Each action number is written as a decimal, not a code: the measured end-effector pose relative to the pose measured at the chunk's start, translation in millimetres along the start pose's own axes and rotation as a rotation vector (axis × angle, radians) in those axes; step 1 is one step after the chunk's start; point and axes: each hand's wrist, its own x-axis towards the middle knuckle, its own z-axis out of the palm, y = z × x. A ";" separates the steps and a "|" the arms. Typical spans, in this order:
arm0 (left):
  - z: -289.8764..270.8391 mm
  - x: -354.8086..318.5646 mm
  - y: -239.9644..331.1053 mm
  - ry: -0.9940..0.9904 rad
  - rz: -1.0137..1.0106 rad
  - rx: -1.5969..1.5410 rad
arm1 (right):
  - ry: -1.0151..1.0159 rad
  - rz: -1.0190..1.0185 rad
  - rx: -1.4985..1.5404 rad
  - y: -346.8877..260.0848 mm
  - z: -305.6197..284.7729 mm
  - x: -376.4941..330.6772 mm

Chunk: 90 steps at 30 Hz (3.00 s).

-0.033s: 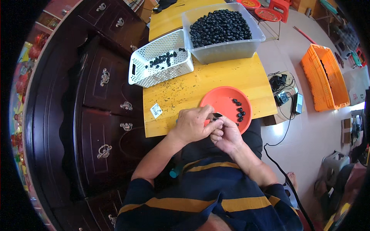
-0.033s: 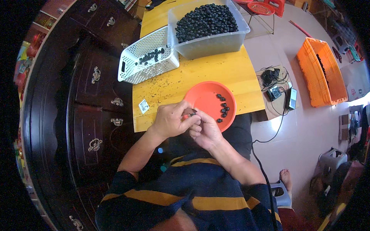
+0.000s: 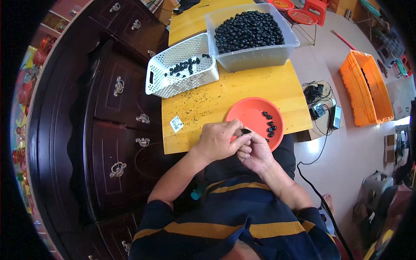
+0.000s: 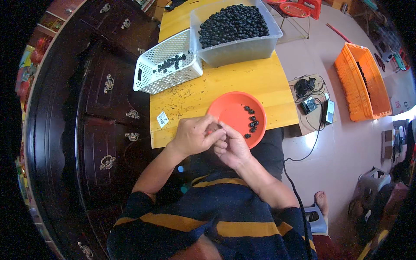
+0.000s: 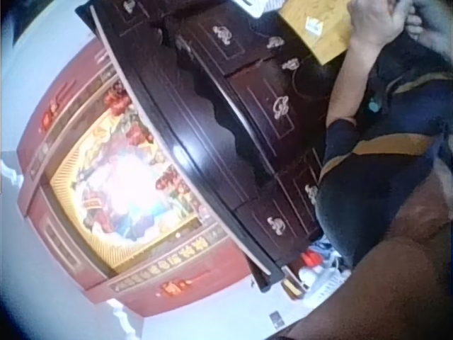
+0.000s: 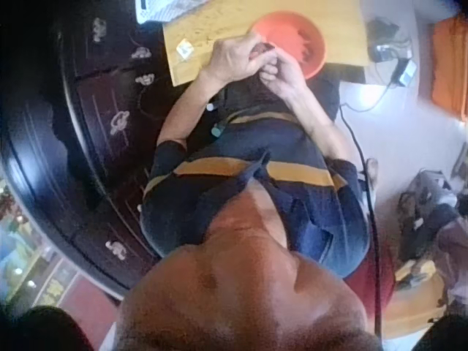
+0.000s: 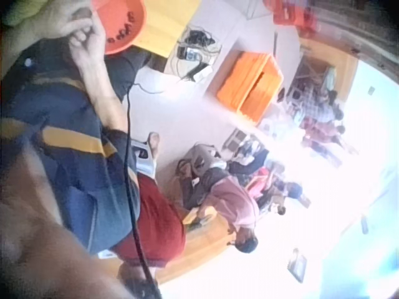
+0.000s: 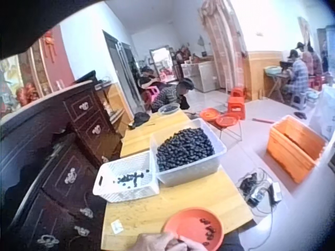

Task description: The person sorts and inspects small black components by hand, transferring them from a clear plastic bin into a white basket.

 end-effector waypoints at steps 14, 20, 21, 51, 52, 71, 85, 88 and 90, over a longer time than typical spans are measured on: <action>-94.3 86.1 -149.5 0.104 -0.639 0.433 | 0.029 -0.144 -0.085 -8.3 -6.9 -1.6; -80.5 75.3 -167.9 0.276 -0.570 0.066 | -0.043 -0.206 -0.102 -13.2 -19.4 -3.2; -74.0 67.9 -161.2 0.271 -0.572 0.059 | -0.071 -0.221 -0.134 -13.5 -21.5 -2.9; 24.2 -18.9 12.3 0.152 -0.270 -0.251 | -0.028 -0.247 -0.281 -13.5 -25.5 -1.5; 23.4 -17.8 12.8 0.159 -0.274 -0.256 | -0.064 -0.216 -0.334 -13.8 -29.6 -1.6; 11.6 -25.7 14.6 -0.009 -0.332 -0.540 | -0.069 -0.171 -0.661 -21.3 -13.5 -14.8; 29.9 -21.1 19.3 0.251 -0.167 -0.397 | -0.153 -0.178 -0.453 -20.2 -18.3 -10.4; 31.6 -20.3 15.2 0.326 0.025 -0.274 | -0.147 -0.187 -0.430 -20.0 -16.5 -12.1; 26.0 -19.0 19.8 0.248 -0.110 -0.320 | -0.144 -0.194 -0.424 -21.1 -15.7 -12.8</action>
